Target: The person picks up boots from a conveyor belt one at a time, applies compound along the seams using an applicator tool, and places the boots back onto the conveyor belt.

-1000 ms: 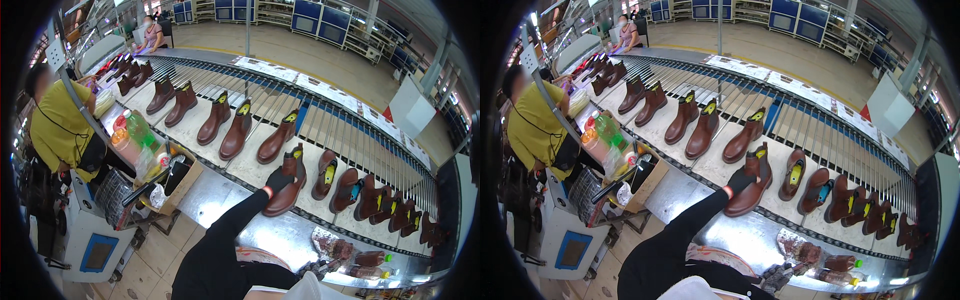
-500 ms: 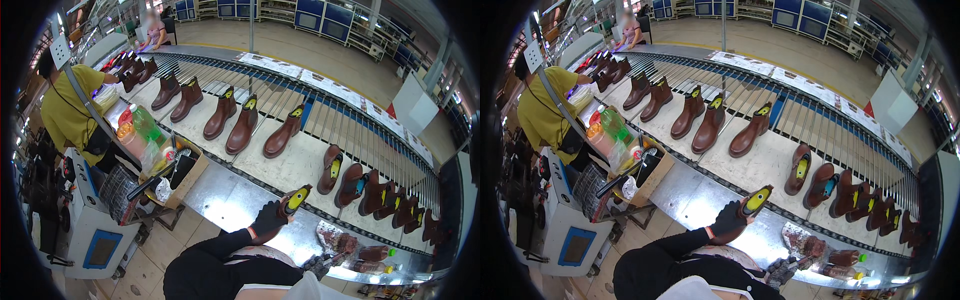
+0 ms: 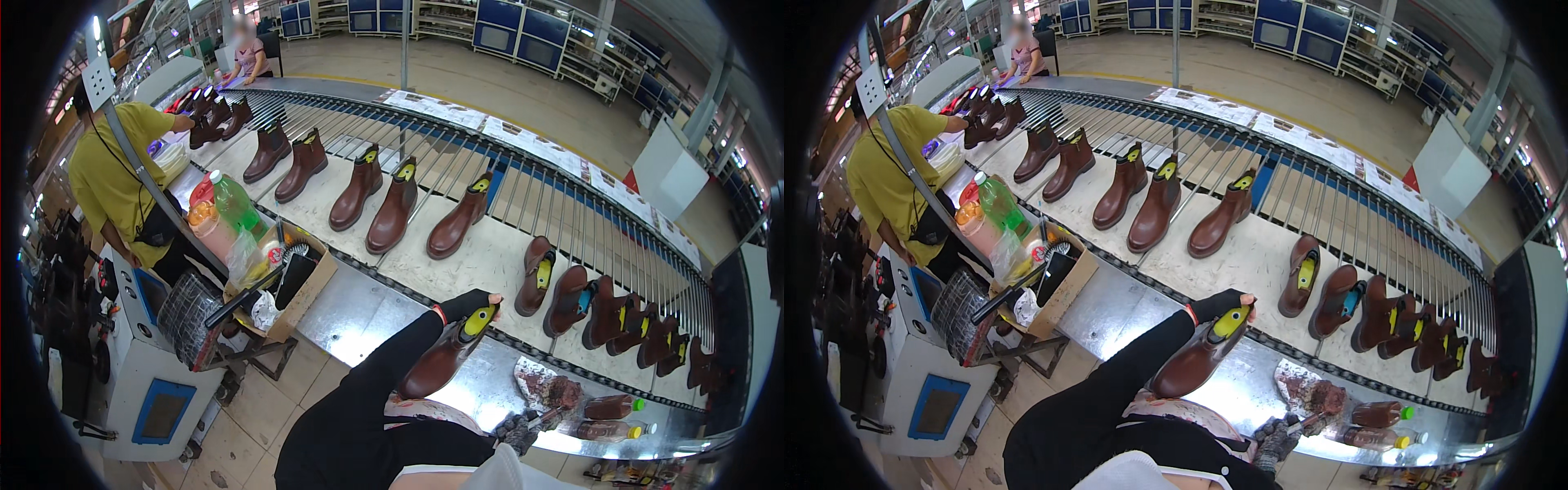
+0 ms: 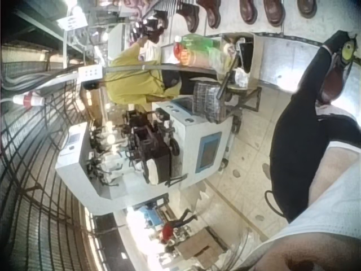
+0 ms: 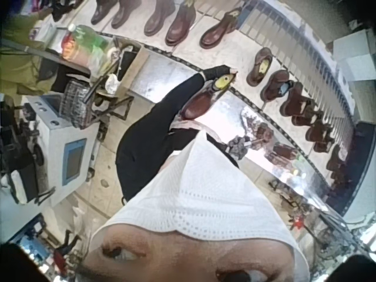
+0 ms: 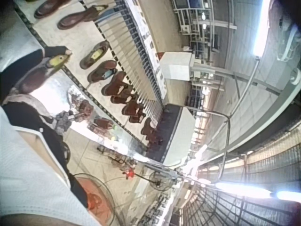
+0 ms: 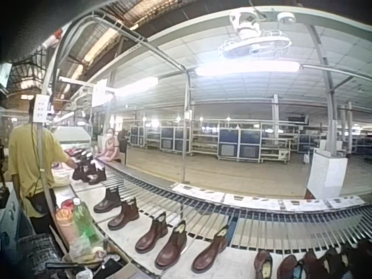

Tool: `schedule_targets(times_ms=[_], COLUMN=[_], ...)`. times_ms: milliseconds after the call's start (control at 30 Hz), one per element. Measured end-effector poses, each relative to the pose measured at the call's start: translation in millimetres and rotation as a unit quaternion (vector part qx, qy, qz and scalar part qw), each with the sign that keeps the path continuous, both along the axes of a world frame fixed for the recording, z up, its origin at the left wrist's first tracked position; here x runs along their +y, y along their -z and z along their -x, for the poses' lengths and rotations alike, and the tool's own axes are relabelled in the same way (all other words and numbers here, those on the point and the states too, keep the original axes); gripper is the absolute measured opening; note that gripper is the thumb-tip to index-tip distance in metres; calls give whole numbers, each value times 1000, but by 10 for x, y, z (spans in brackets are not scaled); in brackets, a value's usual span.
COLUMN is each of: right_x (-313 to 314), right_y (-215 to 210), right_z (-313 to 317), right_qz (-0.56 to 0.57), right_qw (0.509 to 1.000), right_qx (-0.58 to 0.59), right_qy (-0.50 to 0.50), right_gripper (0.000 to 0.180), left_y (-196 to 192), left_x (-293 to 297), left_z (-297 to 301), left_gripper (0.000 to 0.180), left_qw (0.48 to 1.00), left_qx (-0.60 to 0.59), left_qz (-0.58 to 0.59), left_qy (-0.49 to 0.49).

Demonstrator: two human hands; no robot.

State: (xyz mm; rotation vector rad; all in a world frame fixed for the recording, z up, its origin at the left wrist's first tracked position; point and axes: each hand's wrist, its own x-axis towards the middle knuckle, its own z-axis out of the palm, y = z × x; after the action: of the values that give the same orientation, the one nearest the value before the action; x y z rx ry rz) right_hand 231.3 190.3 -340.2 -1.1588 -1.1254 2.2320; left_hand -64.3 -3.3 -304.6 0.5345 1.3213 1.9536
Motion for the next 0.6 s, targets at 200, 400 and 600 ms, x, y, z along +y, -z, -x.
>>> schedule_targets(times_ms=[200, 400, 600], right_x=[131, 179, 27], right_y=[57, 56, 51], right_z=[-101, -291, -371], right_qz=[86, 59, -90], right_qw=[994, 993, 990], right_qx=[51, 3, -90], right_qy=[-41, -99, -68], right_gripper=[24, 20, 37], left_y=[177, 112, 105], left_x=[70, 32, 78], left_z=[8, 39, 34], left_gripper=[44, 48, 57], left_qw=[998, 998, 997], left_qx=[-53, -49, -58], left_qz=[-18, 20, 39], left_qy=[-41, -15, 14])
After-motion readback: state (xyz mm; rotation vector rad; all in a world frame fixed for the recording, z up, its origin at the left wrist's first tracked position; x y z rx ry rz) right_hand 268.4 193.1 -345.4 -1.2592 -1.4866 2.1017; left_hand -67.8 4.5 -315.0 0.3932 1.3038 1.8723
